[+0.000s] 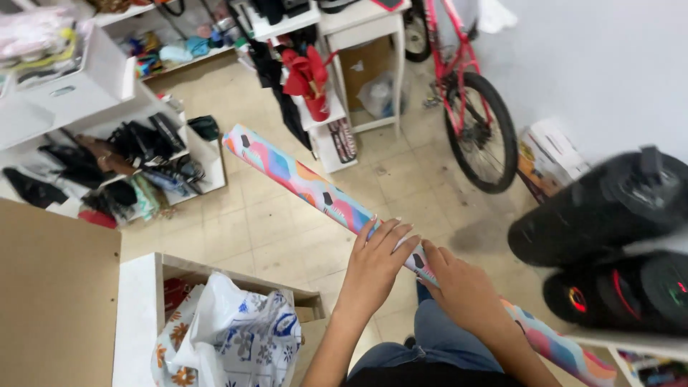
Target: The person is organizing and labeling rolls of wrapping paper by picking them up from a pile and placing them into a storage container at a gift wrapping station.
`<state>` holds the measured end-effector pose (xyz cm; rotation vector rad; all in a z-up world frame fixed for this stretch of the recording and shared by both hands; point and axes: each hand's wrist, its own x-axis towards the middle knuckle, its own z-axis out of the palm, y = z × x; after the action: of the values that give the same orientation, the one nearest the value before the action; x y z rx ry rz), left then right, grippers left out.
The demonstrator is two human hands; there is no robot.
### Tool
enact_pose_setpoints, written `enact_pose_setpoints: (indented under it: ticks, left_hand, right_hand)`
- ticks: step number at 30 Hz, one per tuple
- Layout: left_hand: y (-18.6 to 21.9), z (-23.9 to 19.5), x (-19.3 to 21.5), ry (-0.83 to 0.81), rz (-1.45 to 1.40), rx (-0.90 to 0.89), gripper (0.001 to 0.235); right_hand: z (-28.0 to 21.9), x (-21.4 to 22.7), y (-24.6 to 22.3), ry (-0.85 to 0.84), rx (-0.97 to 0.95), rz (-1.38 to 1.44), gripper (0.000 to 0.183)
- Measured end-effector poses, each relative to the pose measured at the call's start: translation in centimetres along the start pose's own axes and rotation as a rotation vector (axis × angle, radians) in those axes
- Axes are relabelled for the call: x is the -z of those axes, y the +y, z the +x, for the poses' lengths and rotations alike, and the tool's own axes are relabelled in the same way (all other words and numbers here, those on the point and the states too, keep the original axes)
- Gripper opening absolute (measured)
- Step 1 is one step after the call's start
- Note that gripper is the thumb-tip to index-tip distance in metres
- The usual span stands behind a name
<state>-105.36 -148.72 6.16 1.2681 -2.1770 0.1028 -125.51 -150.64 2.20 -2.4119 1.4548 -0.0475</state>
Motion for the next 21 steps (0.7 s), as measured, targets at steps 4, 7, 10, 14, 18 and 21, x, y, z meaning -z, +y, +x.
enact_pose_setpoints:
  ticks: [4, 7, 10, 14, 18, 21]
  left_hand:
    - [-7.1, 2.3, -0.4, 0.042, 0.105, 0.240, 0.045]
    - [-11.6, 4.1, -0.6, 0.088, 0.218, 0.413, 0.049]
    - [-16.9, 6.3, 0.1, 0.159, 0.283, 0.537, 0.046]
    - [-23.1, 7.7, 0.8, 0.239, 0.430, 0.778, 0.053]
    - [-28.1, 7.6, 1.9, 0.443, 0.467, 1.107, 0.060]
    - [-33.3, 5.7, 2.2, 0.478, 0.564, 1.214, 0.068]
  right_hand:
    - [11.4, 2.1, -1.4, -0.041, 0.155, -0.064, 0.064]
    - [19.3, 3.3, -2.0, -0.026, 0.403, -0.106, 0.065]
    - [28.2, 4.1, -3.4, 0.032, 0.647, -0.070, 0.064]
    - [38.5, 4.4, -7.5, -0.127, 0.758, -0.115, 0.062]
    - [45.7, 4.6, -14.3, -0.247, 0.856, -0.131, 0.061]
    - [51.2, 1.5, -19.2, -0.228, 1.019, -0.134, 0.067]
